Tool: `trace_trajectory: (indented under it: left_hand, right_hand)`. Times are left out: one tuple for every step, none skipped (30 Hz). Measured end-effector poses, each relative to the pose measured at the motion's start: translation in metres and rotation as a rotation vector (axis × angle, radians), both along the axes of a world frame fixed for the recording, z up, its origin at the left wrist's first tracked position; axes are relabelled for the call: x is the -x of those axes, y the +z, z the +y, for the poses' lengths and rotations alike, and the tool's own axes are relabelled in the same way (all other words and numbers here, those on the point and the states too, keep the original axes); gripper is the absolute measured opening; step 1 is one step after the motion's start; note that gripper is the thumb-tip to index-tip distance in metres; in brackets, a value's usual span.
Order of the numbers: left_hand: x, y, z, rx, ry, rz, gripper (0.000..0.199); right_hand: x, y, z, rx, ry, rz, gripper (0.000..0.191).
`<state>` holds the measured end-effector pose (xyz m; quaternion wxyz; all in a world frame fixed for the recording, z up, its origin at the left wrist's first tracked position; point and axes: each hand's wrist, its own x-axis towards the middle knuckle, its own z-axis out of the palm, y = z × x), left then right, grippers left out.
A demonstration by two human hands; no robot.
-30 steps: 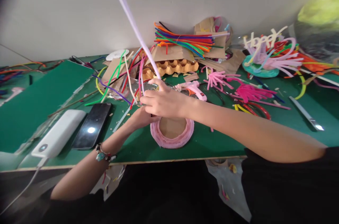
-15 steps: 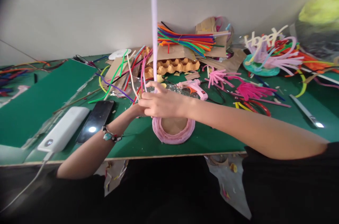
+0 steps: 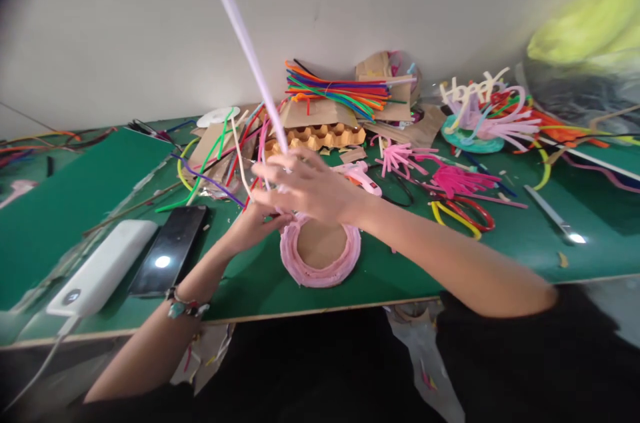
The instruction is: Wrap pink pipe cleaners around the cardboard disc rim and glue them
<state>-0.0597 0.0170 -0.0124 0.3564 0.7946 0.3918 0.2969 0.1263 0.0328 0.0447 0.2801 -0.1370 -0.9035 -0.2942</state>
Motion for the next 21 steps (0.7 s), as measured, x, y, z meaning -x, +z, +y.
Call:
trace_trajectory:
  left_hand:
    - [0.001, 0.001, 0.000, 0.013, -0.011, 0.011, 0.017]
    - [0.002, 0.002, 0.000, 0.032, -0.016, 0.012, 0.019]
    - [0.003, 0.002, 0.000, 0.051, -0.019, 0.001, 0.019]
    - [0.005, 0.002, 0.000, 0.069, -0.019, -0.004, 0.020]
    - [0.006, 0.001, 0.000, 0.085, -0.016, -0.008, 0.021]
    - [0.007, 0.000, 0.000, 0.100, -0.013, -0.010, 0.022]
    - [0.008, -0.001, 0.000, 0.112, -0.006, -0.013, 0.025]
    - [0.009, -0.002, 0.000, 0.120, 0.012, -0.019, 0.027]
    - [0.010, -0.003, -0.001, 0.124, 0.030, -0.018, 0.028]
    - [0.010, -0.004, -0.001, 0.124, 0.048, -0.012, 0.028]
    - [0.010, -0.004, -0.001, 0.129, 0.063, -0.004, 0.028]
    - [0.010, -0.005, -0.002, 0.139, 0.071, 0.001, 0.027]
    - [0.010, -0.005, -0.002, 0.155, 0.074, -0.002, 0.027]
    - [0.010, -0.006, -0.003, 0.176, 0.068, -0.009, 0.027]
    - [0.009, -0.006, -0.003, 0.198, 0.057, -0.021, 0.028]
    - [0.009, -0.006, -0.002, 0.221, 0.044, -0.037, 0.029]
    - [0.009, -0.007, -0.002, 0.244, 0.029, -0.052, 0.029]
    - [0.009, -0.008, -0.002, 0.264, 0.017, -0.064, 0.029]
    - [0.009, -0.009, -0.001, 0.281, 0.011, -0.074, 0.029]
    - [0.009, -0.010, -0.001, 0.294, 0.010, -0.083, 0.028]
    - [0.009, -0.010, -0.001, 0.300, 0.012, -0.089, 0.027]
  right_hand:
    - [-0.010, -0.002, 0.002, 0.026, -0.098, 0.127, 0.028]
    - [-0.021, -0.005, 0.005, 0.058, -0.225, 0.278, 0.027]
    - [-0.032, -0.011, 0.007, 0.104, -0.342, 0.402, 0.024]
    - [-0.042, -0.018, 0.010, 0.166, -0.459, 0.486, 0.019]
    - [-0.050, -0.026, 0.013, 0.236, -0.569, 0.528, 0.016]
    - [-0.057, -0.035, 0.015, 0.317, -0.683, 0.518, 0.017]
    - [-0.061, -0.043, 0.018, 0.409, -0.807, 0.469, 0.021]
    - [-0.064, -0.051, 0.019, 0.484, -0.918, 0.432, 0.024]
    - [-0.064, -0.058, 0.020, 0.520, -0.965, 0.411, 0.026]
    - [-0.064, -0.064, 0.021, 0.551, -1.001, 0.390, 0.030]
    - [-0.063, -0.068, 0.021, 0.572, -1.020, 0.375, 0.033]
    - [-0.062, -0.071, 0.021, 0.587, -1.027, 0.362, 0.036]
    - [-0.061, -0.073, 0.021, 0.602, -1.034, 0.346, 0.039]
    - [-0.060, -0.074, 0.021, 0.616, -1.039, 0.332, 0.041]
    - [-0.059, -0.074, 0.021, 0.627, -1.039, 0.321, 0.042]
    - [-0.058, -0.074, 0.020, 0.637, -1.036, 0.313, 0.042]
    - [-0.058, -0.074, 0.020, 0.645, -1.031, 0.309, 0.042]
    - [-0.058, -0.073, 0.020, 0.652, -1.026, 0.308, 0.041]
    - [-0.058, -0.072, 0.019, 0.657, -1.022, 0.310, 0.041]
    - [-0.059, -0.072, 0.019, 0.661, -1.023, 0.316, 0.040]
    - [-0.059, -0.070, 0.018, 0.663, -1.027, 0.323, 0.039]
